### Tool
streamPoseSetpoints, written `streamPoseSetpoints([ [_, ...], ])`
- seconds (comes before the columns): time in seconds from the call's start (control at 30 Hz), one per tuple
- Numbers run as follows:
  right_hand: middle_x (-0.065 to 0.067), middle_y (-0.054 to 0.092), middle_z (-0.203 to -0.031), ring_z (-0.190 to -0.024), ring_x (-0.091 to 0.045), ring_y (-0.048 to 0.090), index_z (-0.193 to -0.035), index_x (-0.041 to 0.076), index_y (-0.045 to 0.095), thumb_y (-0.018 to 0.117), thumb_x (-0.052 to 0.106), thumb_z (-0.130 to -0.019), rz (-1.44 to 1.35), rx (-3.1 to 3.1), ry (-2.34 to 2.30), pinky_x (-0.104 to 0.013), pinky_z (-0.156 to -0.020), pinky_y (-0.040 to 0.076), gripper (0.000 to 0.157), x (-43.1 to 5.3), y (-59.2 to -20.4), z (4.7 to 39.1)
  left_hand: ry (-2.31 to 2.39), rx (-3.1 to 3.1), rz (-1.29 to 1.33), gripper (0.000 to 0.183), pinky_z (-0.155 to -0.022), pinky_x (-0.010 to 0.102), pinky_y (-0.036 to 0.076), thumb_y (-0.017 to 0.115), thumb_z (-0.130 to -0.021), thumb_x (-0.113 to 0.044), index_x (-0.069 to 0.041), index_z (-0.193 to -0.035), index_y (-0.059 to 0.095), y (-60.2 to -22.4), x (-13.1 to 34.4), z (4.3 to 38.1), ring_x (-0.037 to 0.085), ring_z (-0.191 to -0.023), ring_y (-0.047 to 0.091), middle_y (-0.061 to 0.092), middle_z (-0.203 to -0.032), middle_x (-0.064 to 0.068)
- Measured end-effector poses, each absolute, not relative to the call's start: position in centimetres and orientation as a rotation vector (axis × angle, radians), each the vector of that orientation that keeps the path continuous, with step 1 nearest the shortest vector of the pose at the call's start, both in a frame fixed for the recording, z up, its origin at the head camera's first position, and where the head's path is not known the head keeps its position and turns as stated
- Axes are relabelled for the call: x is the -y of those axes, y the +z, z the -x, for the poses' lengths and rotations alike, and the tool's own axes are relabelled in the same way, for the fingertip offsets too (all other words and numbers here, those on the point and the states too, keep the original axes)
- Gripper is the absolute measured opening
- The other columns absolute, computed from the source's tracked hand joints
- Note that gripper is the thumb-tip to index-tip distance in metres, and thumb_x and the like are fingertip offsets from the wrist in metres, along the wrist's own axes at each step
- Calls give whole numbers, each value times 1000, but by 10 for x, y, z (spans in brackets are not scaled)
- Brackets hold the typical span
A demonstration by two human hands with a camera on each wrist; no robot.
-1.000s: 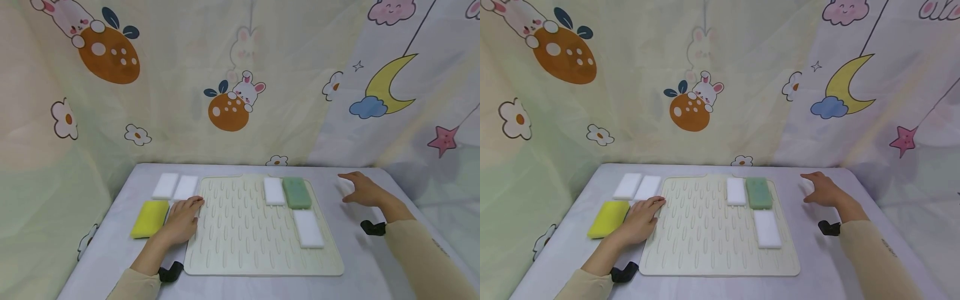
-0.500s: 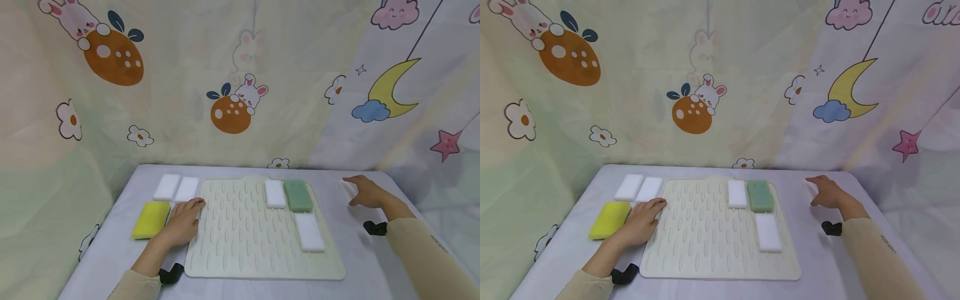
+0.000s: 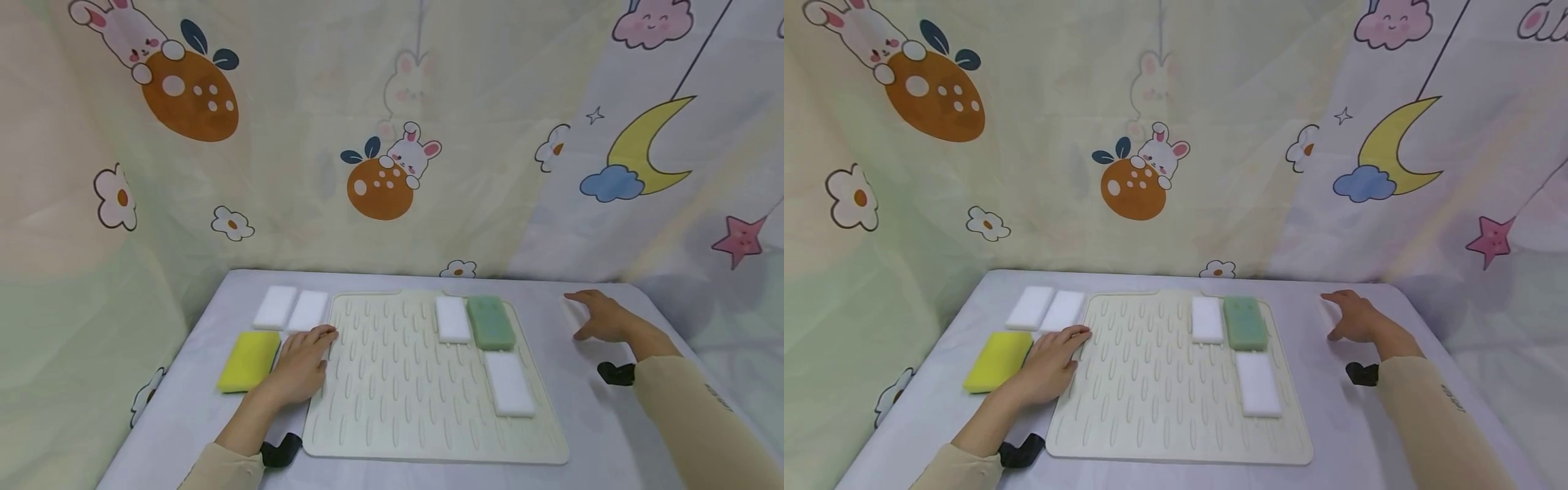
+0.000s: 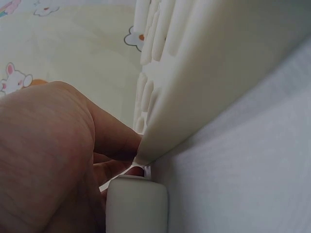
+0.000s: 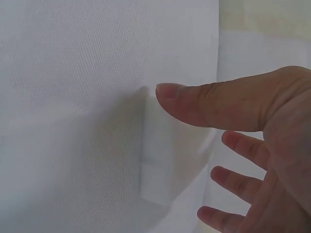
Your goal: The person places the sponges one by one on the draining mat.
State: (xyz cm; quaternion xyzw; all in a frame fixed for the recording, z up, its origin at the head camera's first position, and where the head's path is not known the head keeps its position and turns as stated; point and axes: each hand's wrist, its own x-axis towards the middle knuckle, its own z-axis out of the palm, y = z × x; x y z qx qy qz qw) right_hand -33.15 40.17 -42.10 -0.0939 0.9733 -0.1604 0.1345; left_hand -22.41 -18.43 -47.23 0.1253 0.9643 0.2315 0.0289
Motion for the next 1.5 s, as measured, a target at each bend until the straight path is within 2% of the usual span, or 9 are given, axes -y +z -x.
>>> streamPoseSetpoints([
  [0.27, -43, 18, -157, -140, -66, 21, -158, -6, 31, 89, 15, -76, 292, -2791, -474, -80, -109, 26, 102, -409, -427, 338, 712, -2969, -387, 54, -122, 61, 17, 55, -100, -6, -4, -154, 48, -473, 184, 225, 38, -144, 36, 42, -162, 10],
  [0.57, -42, 15, -160, -142, -66, 18, -159, -3, 29, 88, 15, -77, 225, -2763, -485, -82, -110, 23, 102, -405, -427, 338, 708, -2968, -395, 54, -121, 60, 21, 52, -101, -6, -5, -154, 47, -474, 184, 225, 36, -144, 36, 41, -162, 9],
  [0.83, -43, 17, -158, -141, -66, 20, -159, -5, 28, 88, 14, -78, 253, -2742, -467, -80, -111, 24, 102, -405, -427, 342, 706, -2967, -392, 54, -121, 60, 21, 52, -101, -6, -5, -154, 47, -474, 184, 225, 36, -143, 36, 41, -162, 9],
  [1.17, -41, 18, -159, -140, -66, 23, -161, 0, 27, 90, 20, -77, 250, -2697, -446, -80, -108, 29, 107, -408, -426, 350, 714, -2968, -389, 54, -121, 60, 20, 52, -100, -5, -5, -154, 48, -473, 184, 224, 37, -143, 36, 41, -162, 9],
  [1.5, -40, 22, -158, -140, -65, 26, -159, 1, 32, 92, 22, -74, 274, -2691, -405, -79, -107, 31, 106, -406, -422, 352, 717, -2959, -379, 54, -122, 61, 19, 52, -100, -5, -5, -154, 47, -472, 183, 225, 37, -144, 35, 40, -163, 9],
])
